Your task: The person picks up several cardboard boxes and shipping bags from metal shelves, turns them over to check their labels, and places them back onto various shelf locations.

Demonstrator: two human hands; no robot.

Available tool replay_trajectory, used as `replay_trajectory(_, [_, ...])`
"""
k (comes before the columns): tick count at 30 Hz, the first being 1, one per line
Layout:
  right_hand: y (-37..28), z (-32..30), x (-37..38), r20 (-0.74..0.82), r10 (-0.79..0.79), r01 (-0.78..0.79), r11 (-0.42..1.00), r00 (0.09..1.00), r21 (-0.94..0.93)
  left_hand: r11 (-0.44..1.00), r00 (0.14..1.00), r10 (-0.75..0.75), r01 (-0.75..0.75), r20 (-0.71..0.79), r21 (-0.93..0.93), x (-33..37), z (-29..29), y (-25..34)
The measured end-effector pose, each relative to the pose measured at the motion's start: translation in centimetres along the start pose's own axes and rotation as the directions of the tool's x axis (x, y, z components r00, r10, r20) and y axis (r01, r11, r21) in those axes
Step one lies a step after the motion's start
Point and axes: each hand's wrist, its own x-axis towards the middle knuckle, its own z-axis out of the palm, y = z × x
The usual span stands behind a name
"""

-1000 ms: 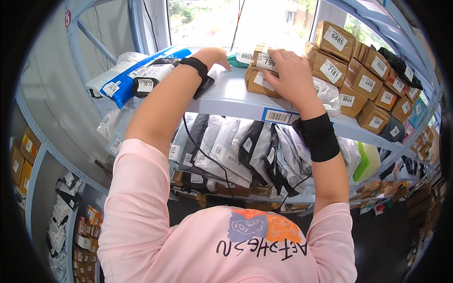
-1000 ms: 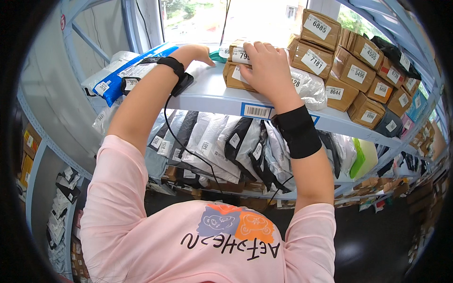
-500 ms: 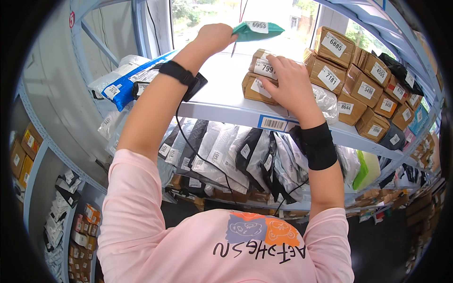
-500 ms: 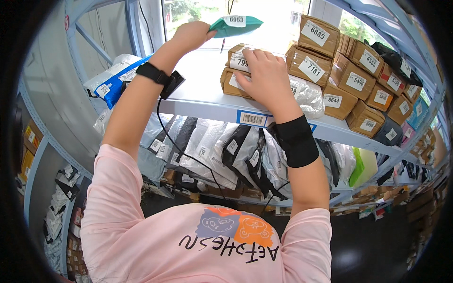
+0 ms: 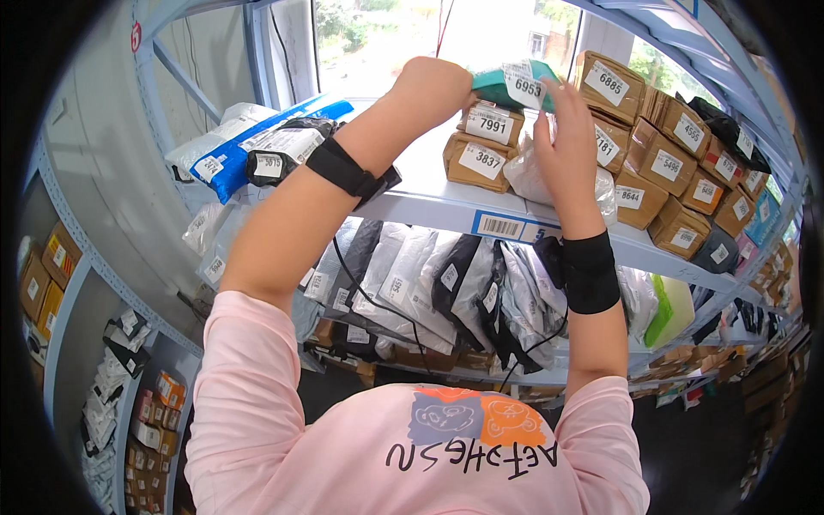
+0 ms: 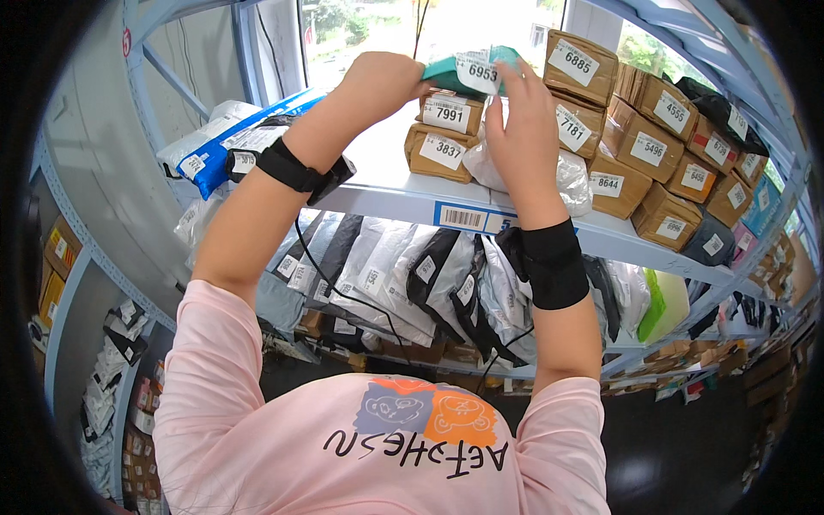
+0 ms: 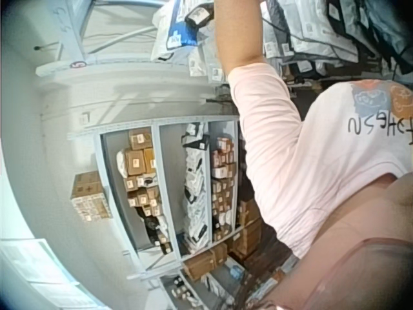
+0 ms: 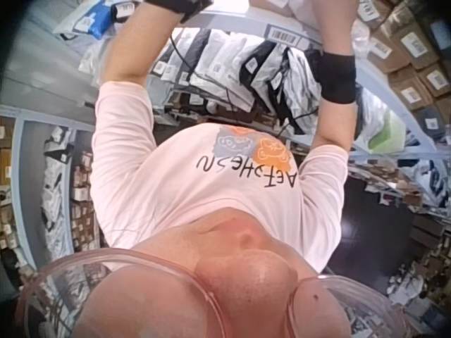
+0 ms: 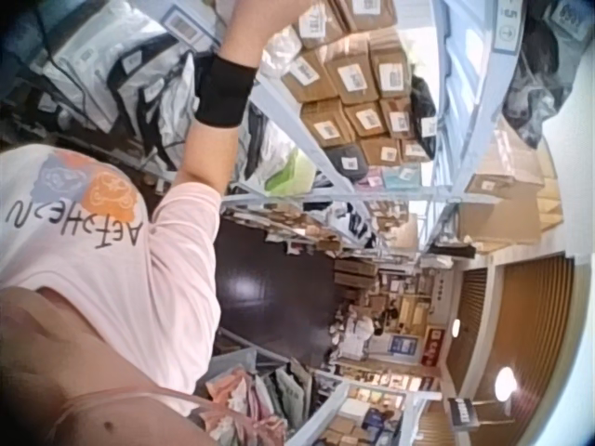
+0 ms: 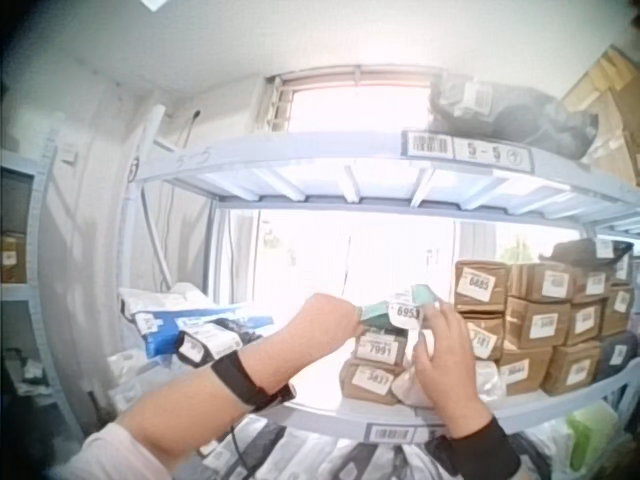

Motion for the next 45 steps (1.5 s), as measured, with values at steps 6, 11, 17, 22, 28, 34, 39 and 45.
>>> replay_trajectory(6, [2.2,-0.5,-0.6,0.179,0.038,-0.027,0.998,0.983,-0.064,0.969,0.999,0.02,-0.01,0.039,-0.247,-1.1,-0.8,1.0])
replay_trajectory(11, [0.6,-2.4,-1.7,0.117,0.011,-0.01,1.0,0.993,-0.016,0.891,0.991,-0.118,0.081,-0.056,-0.446,-4.9,0.3,0.6])
replay_trajectory(17, [-5.1,-7.4,-7.4,0.164,0.174,-0.183,0.982,0.971,0.04,0.628,0.977,-0.196,0.062,-0.081,-0.776,-19.7,-4.0,2.9])
replay_trajectory(22, [-6.7,-10.7,-13.5,0.337,0.276,-0.327,0.939,0.9,0.105,0.231,0.914,-0.242,0.382,0.327,-0.895,-32.1,-1.6,3.1])
replay_trajectory(28, [-8.6,-11.7,-17.6,0.552,0.235,-0.358,0.925,0.8,0.125,0.174,0.66,-0.334,0.745,0.673,-0.644,-44.5,0.8,0.8])
replay_trajectory(34, [-12.8,-7.3,-18.6,0.645,0.173,-0.403,0.887,0.745,0.228,0.223,0.686,-0.473,0.7,0.552,-0.679,-44.7,1.3,-1.4])
replay_trajectory(39, [-16.6,-3.6,-18.0,0.686,0.038,-0.39,0.845,0.727,0.366,0.268,0.744,-0.385,0.657,0.546,-0.705,-45.1,2.2,-3.5])
replay_trajectory(45, [-20.0,-1.0,-18.3,0.734,0.044,-0.422,0.841,0.677,0.339,0.257,0.765,-0.373,0.628,0.524,-0.734,-47.4,3.2,-7.7])
